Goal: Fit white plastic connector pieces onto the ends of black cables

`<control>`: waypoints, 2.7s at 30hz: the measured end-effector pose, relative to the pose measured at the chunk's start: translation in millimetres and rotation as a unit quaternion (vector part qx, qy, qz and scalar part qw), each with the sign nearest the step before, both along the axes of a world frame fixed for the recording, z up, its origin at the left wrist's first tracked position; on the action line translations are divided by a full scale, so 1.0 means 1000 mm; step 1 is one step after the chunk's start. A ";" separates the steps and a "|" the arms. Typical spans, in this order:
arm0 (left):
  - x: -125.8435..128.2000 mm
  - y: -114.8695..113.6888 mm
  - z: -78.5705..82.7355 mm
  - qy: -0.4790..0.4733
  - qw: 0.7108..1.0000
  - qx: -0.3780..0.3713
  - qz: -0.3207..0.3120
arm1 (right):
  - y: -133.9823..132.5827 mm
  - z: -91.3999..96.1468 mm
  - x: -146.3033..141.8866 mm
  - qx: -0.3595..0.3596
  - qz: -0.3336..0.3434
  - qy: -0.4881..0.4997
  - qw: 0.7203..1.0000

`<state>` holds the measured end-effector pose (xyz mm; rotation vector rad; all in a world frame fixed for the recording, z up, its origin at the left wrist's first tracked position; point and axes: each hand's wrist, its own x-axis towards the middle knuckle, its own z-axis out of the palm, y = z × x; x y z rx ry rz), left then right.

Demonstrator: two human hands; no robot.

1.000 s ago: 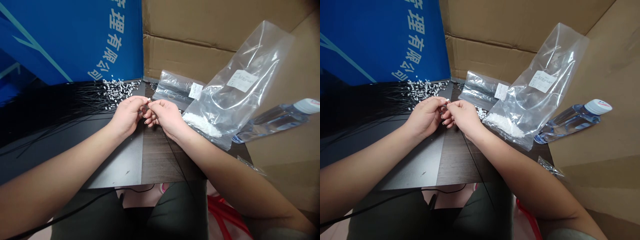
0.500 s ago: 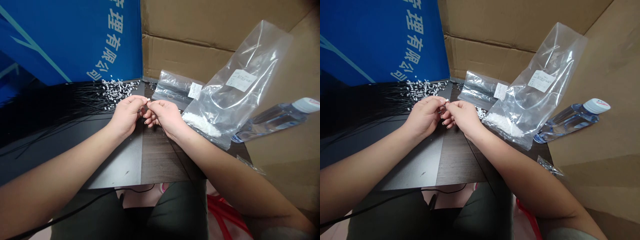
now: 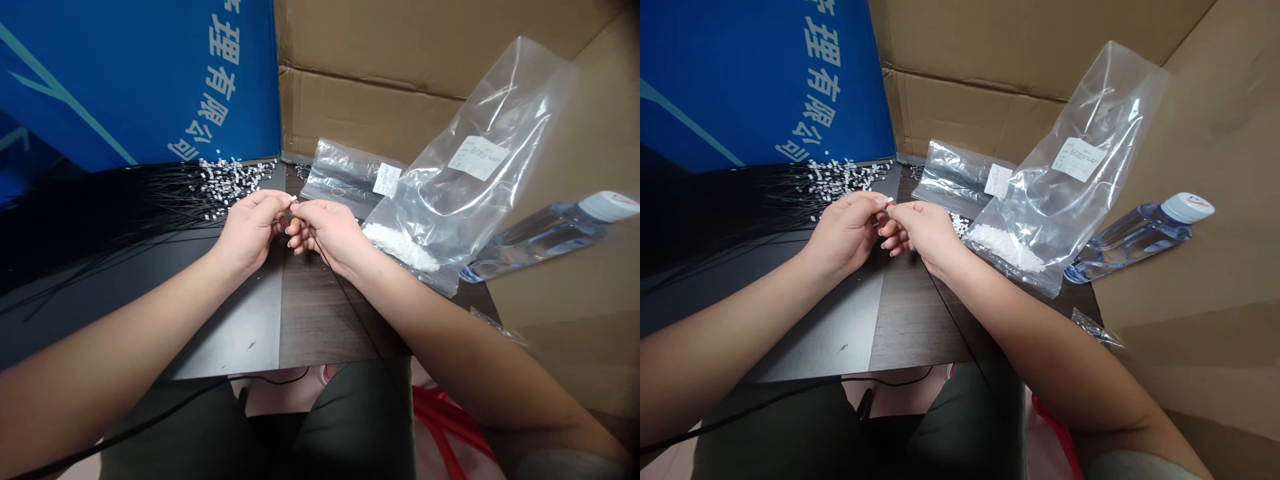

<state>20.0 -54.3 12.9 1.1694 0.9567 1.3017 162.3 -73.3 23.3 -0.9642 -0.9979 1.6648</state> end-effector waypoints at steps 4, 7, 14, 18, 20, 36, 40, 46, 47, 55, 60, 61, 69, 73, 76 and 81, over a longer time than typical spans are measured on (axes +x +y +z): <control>0.001 -0.002 0.003 -0.008 1.000 -0.007 0.000 | 0.000 0.002 0.002 -0.005 0.011 0.018 1.000; 0.001 -0.002 0.005 -0.004 1.000 -0.008 0.001 | 0.000 0.003 0.002 -0.010 0.008 0.009 1.000; 0.000 -0.003 0.004 -0.015 1.000 -0.006 -0.007 | 0.000 0.003 0.002 0.016 -0.004 -0.022 1.000; 0.000 -0.002 0.003 -0.019 1.000 -0.005 -0.007 | 0.001 0.001 0.002 0.023 -0.009 -0.026 0.999; -0.001 -0.001 0.002 -0.027 1.000 -0.002 -0.008 | 0.001 0.001 0.002 0.024 -0.010 -0.032 0.999; -0.001 0.001 0.001 -0.011 1.000 -0.006 0.020 | -0.002 0.004 -0.002 0.036 -0.046 -0.065 0.996; -0.002 0.001 0.000 -0.003 0.999 -0.008 0.032 | -0.001 0.002 -0.002 0.053 -0.055 -0.086 0.993; -0.004 0.001 0.000 0.018 0.999 0.004 0.033 | 0.000 0.000 -0.002 0.075 -0.059 -0.106 0.990; -0.004 0.001 0.000 0.024 0.999 0.005 0.032 | 0.000 0.000 -0.002 0.075 -0.059 -0.109 0.989; -0.005 0.002 0.001 0.036 0.999 0.013 0.038 | -0.001 0.001 -0.002 0.086 -0.060 -0.126 0.986; -0.006 0.002 0.003 0.022 0.999 -0.007 0.030 | -0.003 0.000 -0.002 0.099 -0.059 -0.131 0.985; -0.005 0.001 0.004 0.013 0.999 -0.014 0.025 | -0.003 0.000 -0.002 0.104 -0.060 -0.131 0.984; -0.008 0.002 0.008 0.020 1.000 -0.009 0.007 | 0.002 -0.006 0.001 0.108 -0.050 -0.141 0.983; -0.016 0.006 0.011 0.118 0.992 0.052 -0.011 | 0.003 -0.009 0.002 0.114 -0.040 -0.153 0.981; -0.023 0.009 0.013 0.173 0.982 0.077 -0.028 | 0.003 -0.009 0.003 0.115 -0.039 -0.160 0.980; -0.030 0.013 0.016 0.202 0.975 0.056 -0.069 | 0.003 -0.009 0.003 0.111 -0.038 -0.176 0.977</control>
